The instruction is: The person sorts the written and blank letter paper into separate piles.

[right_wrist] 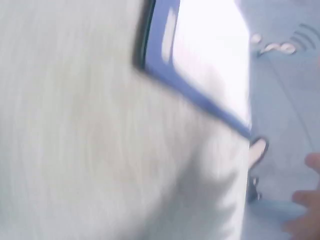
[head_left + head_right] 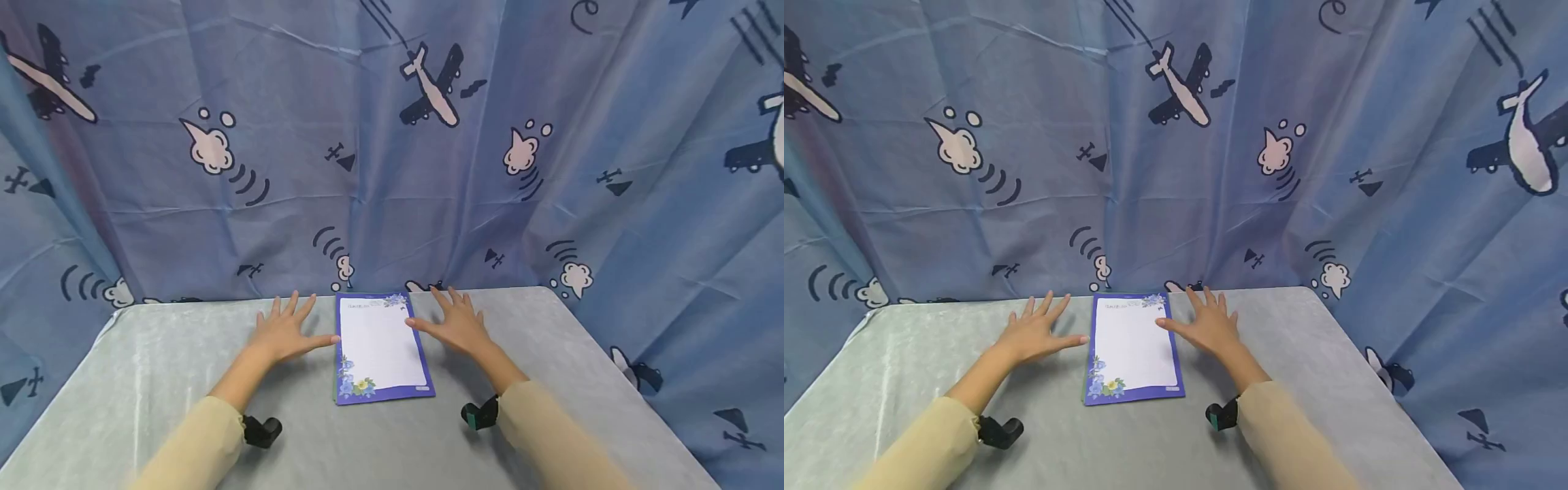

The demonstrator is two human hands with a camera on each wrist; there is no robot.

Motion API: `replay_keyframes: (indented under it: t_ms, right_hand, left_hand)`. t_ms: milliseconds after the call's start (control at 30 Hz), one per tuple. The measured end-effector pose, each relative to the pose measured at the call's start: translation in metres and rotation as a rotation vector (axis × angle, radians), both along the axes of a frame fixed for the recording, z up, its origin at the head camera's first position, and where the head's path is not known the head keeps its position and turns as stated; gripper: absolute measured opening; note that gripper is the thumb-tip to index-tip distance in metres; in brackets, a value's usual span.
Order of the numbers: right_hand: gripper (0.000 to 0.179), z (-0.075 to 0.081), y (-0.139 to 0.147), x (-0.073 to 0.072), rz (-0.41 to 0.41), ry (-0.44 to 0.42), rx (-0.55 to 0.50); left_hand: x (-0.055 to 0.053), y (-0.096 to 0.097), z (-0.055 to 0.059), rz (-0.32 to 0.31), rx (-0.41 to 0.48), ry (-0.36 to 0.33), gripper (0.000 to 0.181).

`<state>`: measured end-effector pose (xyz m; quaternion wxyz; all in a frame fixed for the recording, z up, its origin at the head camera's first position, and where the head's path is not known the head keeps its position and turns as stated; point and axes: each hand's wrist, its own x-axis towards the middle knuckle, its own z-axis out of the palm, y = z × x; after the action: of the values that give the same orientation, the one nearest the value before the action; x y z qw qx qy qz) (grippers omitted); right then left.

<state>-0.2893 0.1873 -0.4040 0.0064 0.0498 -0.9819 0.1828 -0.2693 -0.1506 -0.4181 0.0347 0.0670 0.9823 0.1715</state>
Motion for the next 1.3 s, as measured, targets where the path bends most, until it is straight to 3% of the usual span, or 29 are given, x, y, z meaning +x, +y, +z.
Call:
replay_keyframes:
  t_ms: [100,200,367,600,733,933,1300]
  right_hand:
    - [0.098,-0.011,-0.011,0.004,-0.007,-0.012,-0.158]
    - [0.088,-0.024,-0.022,0.008,-0.032,0.008,-0.299]
    - [0.070,-0.043,-0.030,0.013,-0.069,0.126,-0.401]
    - [0.057,-0.064,-0.027,0.015,-0.091,0.167,-0.518]
    - [0.054,-0.074,-0.027,0.017,-0.062,0.214,-0.425]
    - [0.050,-0.083,-0.029,0.025,-0.037,0.245,-0.300]
    - [0.046,-0.080,-0.027,0.023,-0.007,0.300,-0.253]
  left_hand:
    - [0.001,0.013,-0.005,0.016,0.154,-0.003,0.098]
    - [0.003,0.026,-0.014,0.039,0.318,0.025,0.076]
    - [0.008,0.047,-0.027,0.065,0.486,0.095,0.051]
    - [0.010,0.064,-0.043,0.124,0.549,0.189,0.048]
    - [0.011,0.064,-0.055,0.149,0.592,0.227,0.046]
    - [0.016,0.063,-0.072,0.148,0.501,0.272,0.046]
    - [0.011,0.067,-0.072,0.177,0.501,0.316,0.037]
